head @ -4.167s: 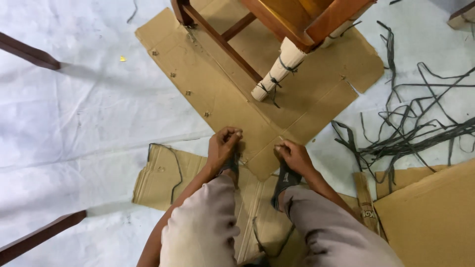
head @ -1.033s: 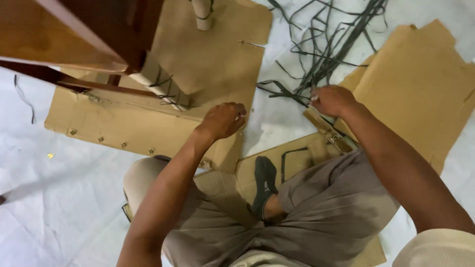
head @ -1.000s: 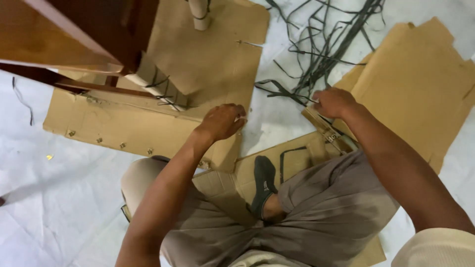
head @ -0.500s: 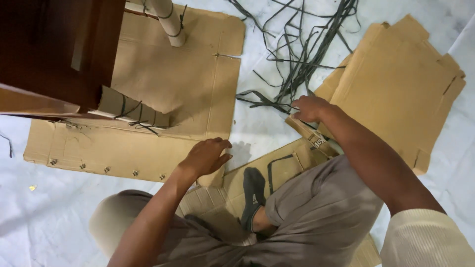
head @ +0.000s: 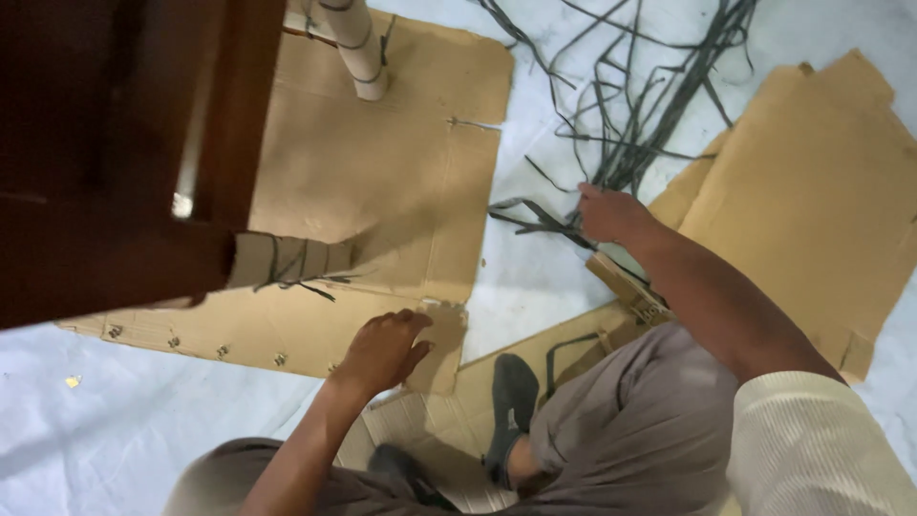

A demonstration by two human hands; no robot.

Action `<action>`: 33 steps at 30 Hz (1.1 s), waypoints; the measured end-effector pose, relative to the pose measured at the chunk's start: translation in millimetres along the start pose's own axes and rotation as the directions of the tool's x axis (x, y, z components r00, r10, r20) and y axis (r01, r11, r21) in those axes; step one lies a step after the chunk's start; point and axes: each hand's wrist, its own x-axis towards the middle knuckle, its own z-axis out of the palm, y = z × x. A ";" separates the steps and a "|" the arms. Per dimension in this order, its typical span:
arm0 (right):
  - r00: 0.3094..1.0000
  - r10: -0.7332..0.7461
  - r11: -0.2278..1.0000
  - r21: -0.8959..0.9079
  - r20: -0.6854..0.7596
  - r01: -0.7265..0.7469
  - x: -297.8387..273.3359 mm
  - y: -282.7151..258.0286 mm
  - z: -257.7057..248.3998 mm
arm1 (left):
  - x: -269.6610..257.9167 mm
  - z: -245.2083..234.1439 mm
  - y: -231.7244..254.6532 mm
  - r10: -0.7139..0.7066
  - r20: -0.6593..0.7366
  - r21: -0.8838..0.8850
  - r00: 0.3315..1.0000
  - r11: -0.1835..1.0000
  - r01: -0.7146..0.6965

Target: Wrapping wooden chair legs with protective material and securing them with ties.

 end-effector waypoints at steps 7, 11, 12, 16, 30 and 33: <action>0.993 -0.009 0.977 -0.209 0.115 0.033 88.2 30.8 26.5 | -8.8 -15.7 -28.6 -0.082 -0.069 -0.016 0.994 0.997 0.081; 0.984 -0.071 0.960 -0.257 0.163 0.112 114.5 22.7 3.0 | -21.9 -28.4 -24.5 -0.095 -0.226 -0.062 0.969 0.995 0.083; 0.981 -0.087 0.961 -0.246 0.171 0.128 121.4 16.6 -7.9 | -25.7 -32.3 -22.5 -0.121 -0.230 -0.061 0.966 0.992 0.109; 0.961 -0.246 0.935 -0.229 0.129 0.270 118.3 -21.4 -34.4 | -33.6 -19.6 -31.1 -0.159 -0.309 -0.029 0.938 0.987 0.158; 0.685 -0.428 0.554 0.428 -0.590 0.714 -54.0 -199.0 -188.4 | -63.0 -67.1 -98.4 -0.571 -0.622 -0.262 0.536 0.797 0.544; 0.631 -0.339 0.246 0.582 -0.698 0.775 -75.4 -230.0 -200.4 | -83.4 -96.8 -92.6 -0.607 -0.720 -0.535 0.337 0.794 0.287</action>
